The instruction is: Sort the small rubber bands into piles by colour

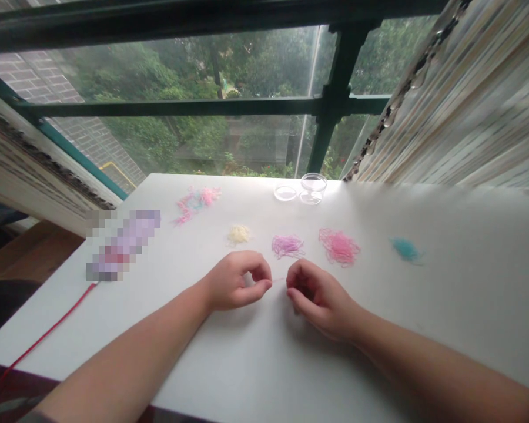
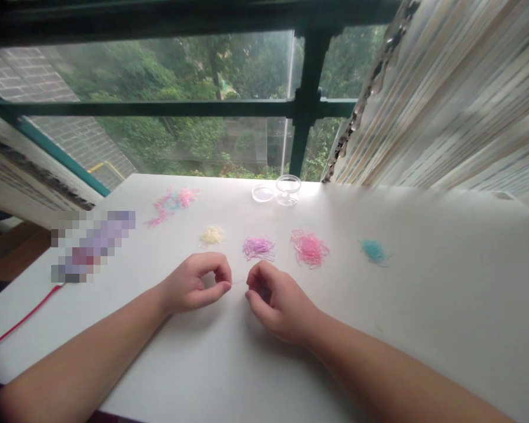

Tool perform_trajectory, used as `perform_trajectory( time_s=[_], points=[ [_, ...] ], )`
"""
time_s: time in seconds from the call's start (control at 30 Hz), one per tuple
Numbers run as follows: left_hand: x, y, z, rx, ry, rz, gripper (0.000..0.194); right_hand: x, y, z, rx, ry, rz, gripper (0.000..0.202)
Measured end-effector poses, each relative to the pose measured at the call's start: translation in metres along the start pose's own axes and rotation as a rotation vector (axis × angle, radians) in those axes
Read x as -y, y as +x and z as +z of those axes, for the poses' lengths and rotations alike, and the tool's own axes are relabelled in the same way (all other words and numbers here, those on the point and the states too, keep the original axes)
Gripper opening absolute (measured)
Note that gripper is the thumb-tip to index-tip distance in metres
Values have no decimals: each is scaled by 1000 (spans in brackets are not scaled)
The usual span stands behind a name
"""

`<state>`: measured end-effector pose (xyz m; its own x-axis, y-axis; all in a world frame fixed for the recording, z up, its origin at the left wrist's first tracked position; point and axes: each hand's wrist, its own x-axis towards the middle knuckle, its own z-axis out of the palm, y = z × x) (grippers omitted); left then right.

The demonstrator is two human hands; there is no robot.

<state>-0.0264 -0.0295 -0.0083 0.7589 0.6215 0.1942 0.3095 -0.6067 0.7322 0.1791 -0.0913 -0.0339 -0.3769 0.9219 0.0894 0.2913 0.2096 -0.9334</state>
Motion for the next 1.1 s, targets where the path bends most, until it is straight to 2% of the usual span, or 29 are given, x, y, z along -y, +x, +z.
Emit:
perform_trajectory(
  time_s=[0.27,0.43,0.5,0.6,0.7,0.83,0.97,1.1],
  points=[
    [5,1,0,-83,24,-13,6,0,3,1,50,-101,-23,11],
    [4,18,3,-161,121,38,7,1,4,2,70,-252,-121,19],
    [-2,33,6,-136,179,77,7,1,5,2,75,-311,-157,24],
    [-13,63,13,-54,277,165,8,3,6,2,155,-393,-194,30],
    [-21,98,24,13,397,267,10,6,7,2,256,-496,-234,27],
    [-22,137,36,106,561,300,12,7,7,3,289,-598,-247,22],
    [-23,152,33,206,679,278,14,6,8,4,275,-618,-279,19],
    [-28,150,10,223,722,272,16,7,9,3,275,-634,-298,19]
  ],
)
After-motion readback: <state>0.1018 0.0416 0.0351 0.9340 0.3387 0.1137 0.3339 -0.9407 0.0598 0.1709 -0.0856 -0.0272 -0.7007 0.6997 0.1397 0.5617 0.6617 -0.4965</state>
